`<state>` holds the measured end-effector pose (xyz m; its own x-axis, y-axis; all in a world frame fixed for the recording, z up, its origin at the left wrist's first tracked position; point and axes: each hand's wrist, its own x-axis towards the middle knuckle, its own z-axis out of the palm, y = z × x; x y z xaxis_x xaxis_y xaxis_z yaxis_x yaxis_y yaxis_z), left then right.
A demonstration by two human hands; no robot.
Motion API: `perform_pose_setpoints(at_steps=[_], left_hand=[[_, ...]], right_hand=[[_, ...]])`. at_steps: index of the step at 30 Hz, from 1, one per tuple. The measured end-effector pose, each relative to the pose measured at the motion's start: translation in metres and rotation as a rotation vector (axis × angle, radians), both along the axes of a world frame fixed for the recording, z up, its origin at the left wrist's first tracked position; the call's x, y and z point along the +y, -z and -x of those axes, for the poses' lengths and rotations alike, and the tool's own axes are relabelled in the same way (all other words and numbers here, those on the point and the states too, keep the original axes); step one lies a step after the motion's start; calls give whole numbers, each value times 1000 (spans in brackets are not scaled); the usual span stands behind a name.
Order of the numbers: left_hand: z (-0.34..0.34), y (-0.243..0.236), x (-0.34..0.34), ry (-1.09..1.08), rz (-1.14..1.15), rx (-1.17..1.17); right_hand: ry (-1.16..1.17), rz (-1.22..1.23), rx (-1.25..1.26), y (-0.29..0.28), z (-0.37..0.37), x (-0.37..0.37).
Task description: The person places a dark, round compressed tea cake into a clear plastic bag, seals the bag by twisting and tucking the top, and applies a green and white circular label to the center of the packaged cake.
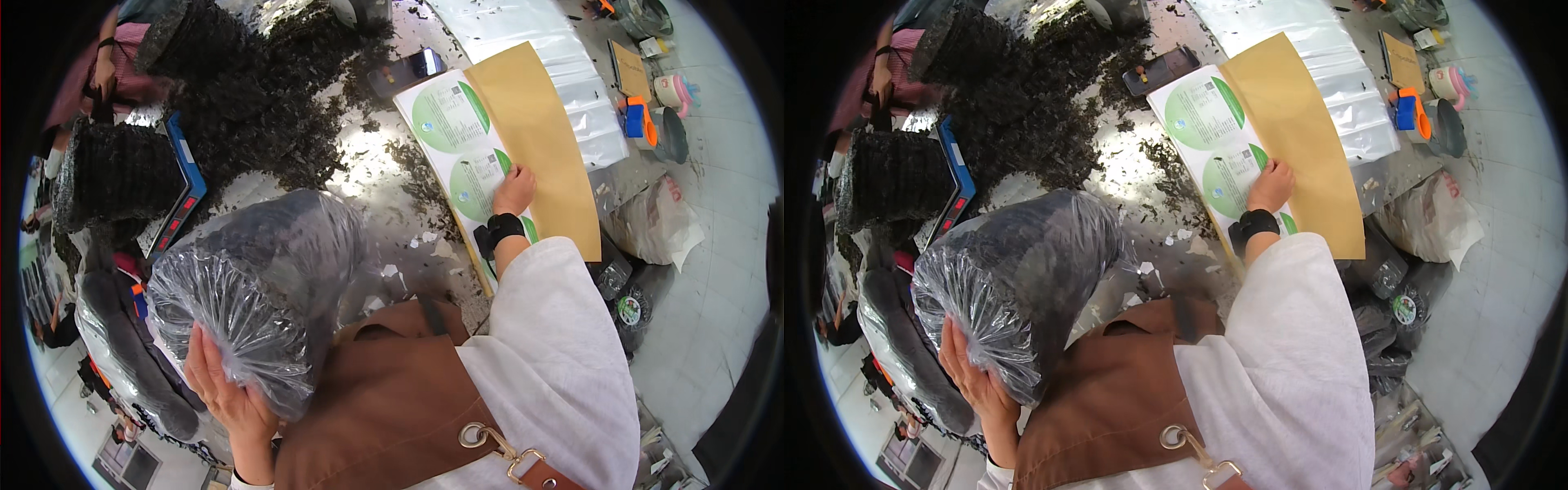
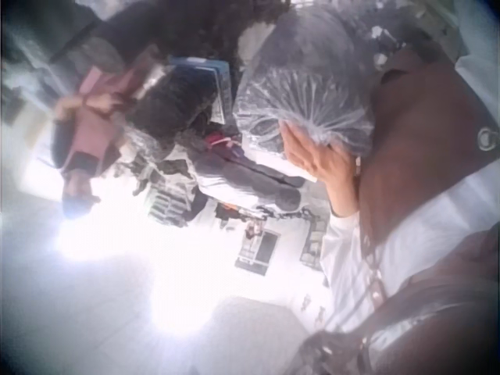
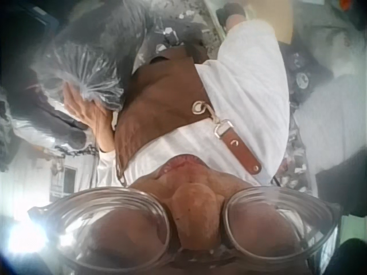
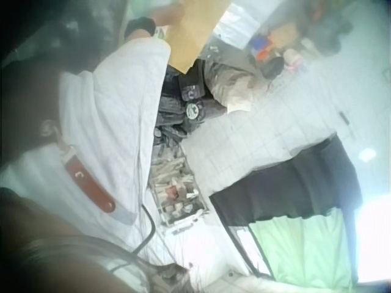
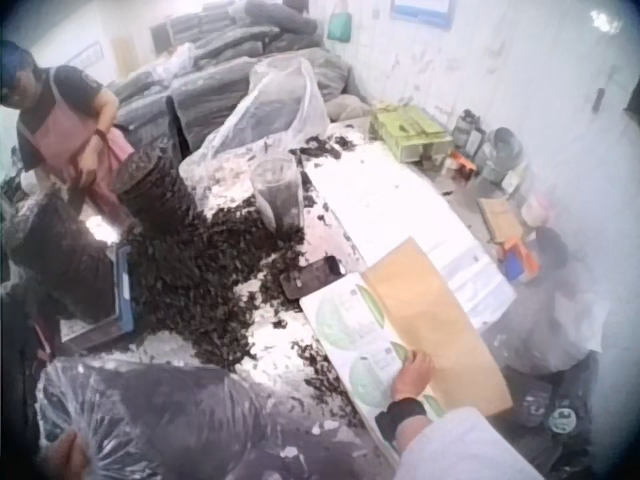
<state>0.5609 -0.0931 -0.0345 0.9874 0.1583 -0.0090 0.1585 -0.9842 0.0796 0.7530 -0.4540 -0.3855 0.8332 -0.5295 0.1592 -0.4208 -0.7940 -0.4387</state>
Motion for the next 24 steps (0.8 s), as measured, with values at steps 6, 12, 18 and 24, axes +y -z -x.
perform_pose_setpoints(at_steps=[6,12,18,24], left_hand=[[2,2,-2,-20,-8,-23],[6,3,-3,18,8,-59],[8,3,-4,42,-14,-75],[7,1,-1,75,-15,-92]], right_hand=[[41,-64,-44,1,0,-1],[-2,16,-46,7,-4,-3],[39,-117,-80,-1,-2,-3],[-151,-69,-125,0,1,-11]])
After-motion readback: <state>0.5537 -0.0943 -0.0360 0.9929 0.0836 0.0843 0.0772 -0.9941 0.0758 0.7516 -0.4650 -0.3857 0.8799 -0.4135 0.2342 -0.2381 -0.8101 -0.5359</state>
